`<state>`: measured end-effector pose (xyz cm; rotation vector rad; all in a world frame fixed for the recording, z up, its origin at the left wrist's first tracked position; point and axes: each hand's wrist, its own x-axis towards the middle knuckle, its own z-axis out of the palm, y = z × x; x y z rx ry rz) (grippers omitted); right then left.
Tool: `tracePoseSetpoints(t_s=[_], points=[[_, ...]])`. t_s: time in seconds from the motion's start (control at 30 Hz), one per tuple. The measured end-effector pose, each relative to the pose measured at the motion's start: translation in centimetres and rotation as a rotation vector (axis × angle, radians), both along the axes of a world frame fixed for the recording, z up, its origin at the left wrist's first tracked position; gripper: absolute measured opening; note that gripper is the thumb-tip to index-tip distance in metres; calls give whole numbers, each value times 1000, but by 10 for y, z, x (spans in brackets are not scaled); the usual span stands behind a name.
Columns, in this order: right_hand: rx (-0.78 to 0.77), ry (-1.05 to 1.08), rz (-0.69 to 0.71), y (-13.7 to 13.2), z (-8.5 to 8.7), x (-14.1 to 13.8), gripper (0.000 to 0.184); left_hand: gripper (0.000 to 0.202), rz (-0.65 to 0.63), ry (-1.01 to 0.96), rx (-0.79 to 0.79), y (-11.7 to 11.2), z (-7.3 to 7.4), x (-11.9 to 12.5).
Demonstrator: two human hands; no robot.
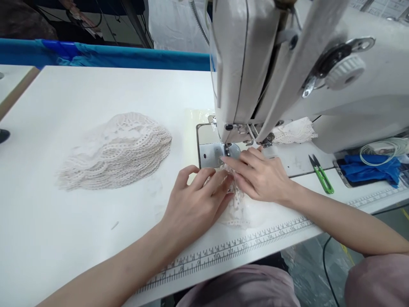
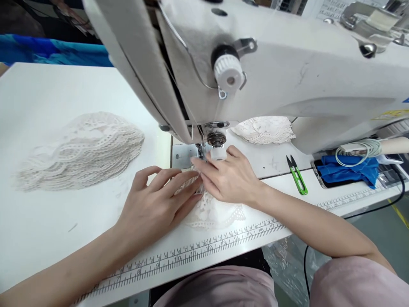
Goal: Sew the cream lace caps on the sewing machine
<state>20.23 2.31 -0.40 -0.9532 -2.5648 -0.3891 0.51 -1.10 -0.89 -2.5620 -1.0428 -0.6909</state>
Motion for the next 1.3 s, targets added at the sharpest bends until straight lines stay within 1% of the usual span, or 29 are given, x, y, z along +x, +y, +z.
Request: tracePoseSetpoints(t_s=[0.07,0.13,0.27,0.47,0.8,0.97,1.13,1.3], points=[[44,61,33,-3,0,4,33,14,5,4,-12,3,1,-1],[59,62,35,-6,-1,6,31,17,3,10,-19,6,1,-1],[32,-19,-22,-8,-2,7,30,20,6,32,-20,6,3,-1],[42,-40,-65,-6,-3,7,28,21,30,80,-20,1,6,1],[3,-140,-152,-2,-3,7,30,25,53,86,-38,6,2,0],[7,-139,-156,2,-4,8,31,24,66,80,-48,8,1,1],[-32,-119,-153,3,-4,9,31,24,77,66,-53,7,1,2],[-6,-104,-156,3,-4,8,30,25,86,75,-37,7,1,2]])
